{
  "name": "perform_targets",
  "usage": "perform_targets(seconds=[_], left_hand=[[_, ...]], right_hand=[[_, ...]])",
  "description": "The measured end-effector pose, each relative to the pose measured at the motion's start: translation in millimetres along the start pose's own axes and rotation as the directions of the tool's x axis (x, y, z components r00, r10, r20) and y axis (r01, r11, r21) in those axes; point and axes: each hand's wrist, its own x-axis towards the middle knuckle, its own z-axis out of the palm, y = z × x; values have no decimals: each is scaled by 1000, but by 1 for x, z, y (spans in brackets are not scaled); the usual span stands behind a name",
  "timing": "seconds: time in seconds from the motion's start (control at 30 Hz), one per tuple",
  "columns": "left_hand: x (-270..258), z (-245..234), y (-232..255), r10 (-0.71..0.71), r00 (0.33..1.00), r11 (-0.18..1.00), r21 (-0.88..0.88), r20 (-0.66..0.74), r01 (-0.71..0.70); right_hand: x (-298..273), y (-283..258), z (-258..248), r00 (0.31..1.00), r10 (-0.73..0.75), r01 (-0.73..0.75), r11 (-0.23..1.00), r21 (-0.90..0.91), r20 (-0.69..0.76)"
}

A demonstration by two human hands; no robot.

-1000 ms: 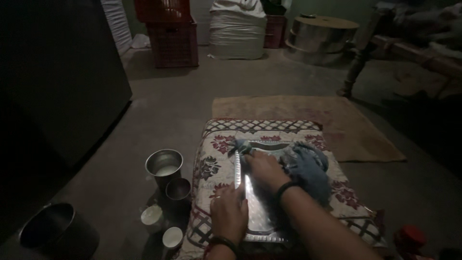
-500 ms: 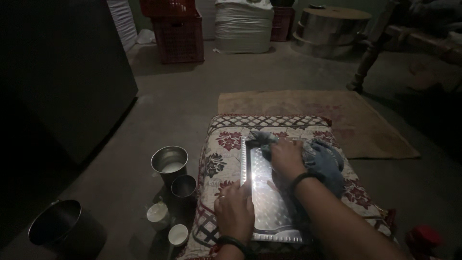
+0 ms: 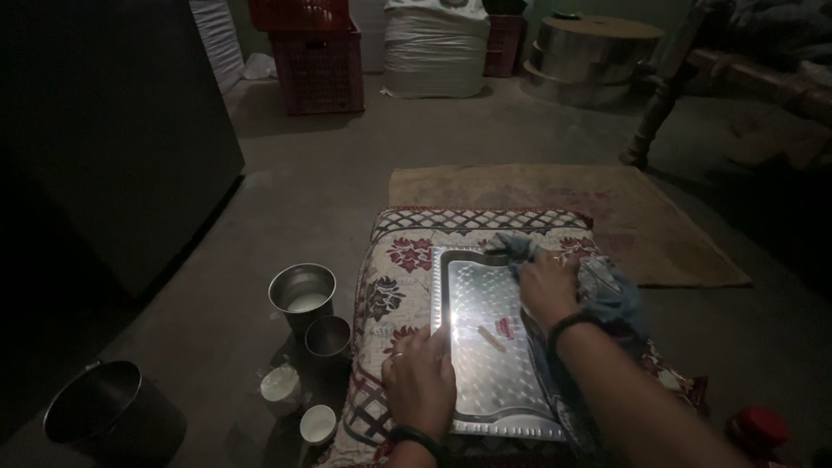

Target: The person picks up a tray, places it on a cushion on the floor, and wipes the tray surface with a cloth.

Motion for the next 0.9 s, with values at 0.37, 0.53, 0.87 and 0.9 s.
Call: perform_targets(seconds=[0.37,0.53,0.87,0.9], left_hand=[[-2,1,1,41,993,998,-51,-109,-47],[-3,1,0,31,996,999,-15,-79,-32],[2,16,-9,25,994,1000,-16,-107,-27],[2,17,-10,25,994,999,-17,-106,-27]], right_hand=[[-38,-1,-9,991,-117,109,987,-122,-64],[-72,2,-24,991,-127,124,990,-72,-34],[-139,1,-56,970,-193,195,981,2,147],[-145,1,-57,965,-194,192,981,30,177]])
